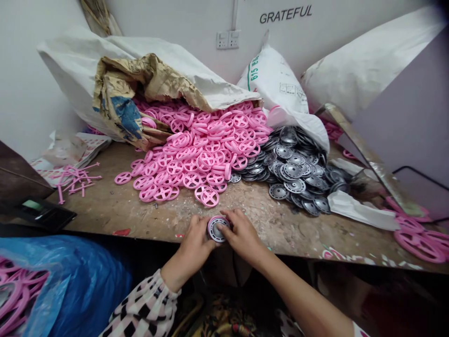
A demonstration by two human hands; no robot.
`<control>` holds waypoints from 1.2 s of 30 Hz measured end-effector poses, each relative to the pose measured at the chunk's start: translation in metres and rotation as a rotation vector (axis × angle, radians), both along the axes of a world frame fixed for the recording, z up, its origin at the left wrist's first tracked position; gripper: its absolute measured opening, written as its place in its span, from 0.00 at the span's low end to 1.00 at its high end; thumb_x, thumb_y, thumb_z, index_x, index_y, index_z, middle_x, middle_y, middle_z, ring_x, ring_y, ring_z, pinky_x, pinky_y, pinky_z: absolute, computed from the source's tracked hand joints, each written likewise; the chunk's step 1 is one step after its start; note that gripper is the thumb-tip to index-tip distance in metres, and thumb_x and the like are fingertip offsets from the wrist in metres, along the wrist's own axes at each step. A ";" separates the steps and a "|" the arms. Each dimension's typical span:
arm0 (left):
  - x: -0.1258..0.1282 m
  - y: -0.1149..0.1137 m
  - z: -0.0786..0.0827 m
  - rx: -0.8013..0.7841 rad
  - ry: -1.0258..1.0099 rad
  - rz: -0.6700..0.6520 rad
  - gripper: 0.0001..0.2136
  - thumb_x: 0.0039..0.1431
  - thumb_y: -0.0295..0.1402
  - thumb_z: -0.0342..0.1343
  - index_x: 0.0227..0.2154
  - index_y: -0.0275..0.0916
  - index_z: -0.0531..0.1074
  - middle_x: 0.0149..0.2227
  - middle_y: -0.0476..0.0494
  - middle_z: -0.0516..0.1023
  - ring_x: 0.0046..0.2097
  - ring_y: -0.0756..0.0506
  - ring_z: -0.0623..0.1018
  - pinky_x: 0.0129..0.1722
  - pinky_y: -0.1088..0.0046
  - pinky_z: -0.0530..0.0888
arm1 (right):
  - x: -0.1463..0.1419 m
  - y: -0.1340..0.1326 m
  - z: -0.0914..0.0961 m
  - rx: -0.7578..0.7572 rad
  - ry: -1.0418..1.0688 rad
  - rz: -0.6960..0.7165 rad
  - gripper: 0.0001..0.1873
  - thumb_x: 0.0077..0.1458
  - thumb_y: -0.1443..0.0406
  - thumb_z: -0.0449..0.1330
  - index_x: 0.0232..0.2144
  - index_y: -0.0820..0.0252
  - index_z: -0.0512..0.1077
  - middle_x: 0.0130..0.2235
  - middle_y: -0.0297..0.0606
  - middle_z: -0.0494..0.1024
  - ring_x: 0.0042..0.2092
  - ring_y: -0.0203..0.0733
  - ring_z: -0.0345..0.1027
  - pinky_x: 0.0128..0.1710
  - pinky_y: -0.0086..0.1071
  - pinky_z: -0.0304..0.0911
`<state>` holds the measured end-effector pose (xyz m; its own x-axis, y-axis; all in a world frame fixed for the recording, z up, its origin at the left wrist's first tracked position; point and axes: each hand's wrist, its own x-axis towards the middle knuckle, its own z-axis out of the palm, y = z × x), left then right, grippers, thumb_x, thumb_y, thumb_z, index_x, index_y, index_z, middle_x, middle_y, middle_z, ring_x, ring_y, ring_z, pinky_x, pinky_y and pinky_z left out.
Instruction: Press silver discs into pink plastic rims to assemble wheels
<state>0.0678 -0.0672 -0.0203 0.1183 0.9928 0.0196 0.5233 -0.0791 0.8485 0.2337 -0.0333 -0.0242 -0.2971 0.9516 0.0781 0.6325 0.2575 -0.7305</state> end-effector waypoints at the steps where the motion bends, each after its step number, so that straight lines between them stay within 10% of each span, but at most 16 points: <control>1: 0.000 -0.001 0.001 -0.012 -0.013 0.004 0.20 0.47 0.26 0.61 0.46 0.41 0.71 0.41 0.45 0.66 0.44 0.43 0.69 0.47 0.61 0.69 | 0.000 0.000 0.001 -0.002 0.007 0.002 0.20 0.57 0.64 0.57 0.50 0.66 0.70 0.41 0.46 0.69 0.44 0.48 0.65 0.45 0.40 0.62; 16: 0.006 -0.007 0.027 -0.354 -0.747 -0.027 0.26 0.43 0.24 0.64 0.47 0.40 0.64 0.46 0.45 0.76 0.47 0.46 0.75 0.47 0.72 0.69 | -0.002 -0.012 0.011 -0.128 0.453 -0.003 0.14 0.56 0.59 0.56 0.44 0.58 0.67 0.42 0.39 0.74 0.44 0.43 0.68 0.46 0.38 0.63; 22: 0.008 -0.006 0.029 -0.361 -0.686 0.062 0.17 0.48 0.33 0.62 0.41 0.37 0.69 0.34 0.48 0.76 0.32 0.50 0.72 0.29 0.77 0.67 | -0.001 -0.018 0.015 -0.136 0.462 0.006 0.13 0.56 0.59 0.57 0.43 0.57 0.67 0.40 0.37 0.74 0.42 0.42 0.68 0.43 0.36 0.62; 36: 0.011 -0.007 0.035 -0.290 -0.649 -0.002 0.14 0.49 0.35 0.61 0.39 0.38 0.70 0.33 0.48 0.73 0.34 0.49 0.71 0.31 0.76 0.66 | 0.003 -0.021 0.031 -0.255 0.604 0.066 0.14 0.58 0.56 0.55 0.39 0.58 0.73 0.37 0.37 0.77 0.40 0.41 0.69 0.41 0.33 0.64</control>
<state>0.0787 -0.0742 0.0142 0.1741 0.9684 -0.1788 -0.0944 0.1972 0.9758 0.2363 -0.0544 0.0072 -0.3296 0.9438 0.0240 0.0812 0.0536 -0.9953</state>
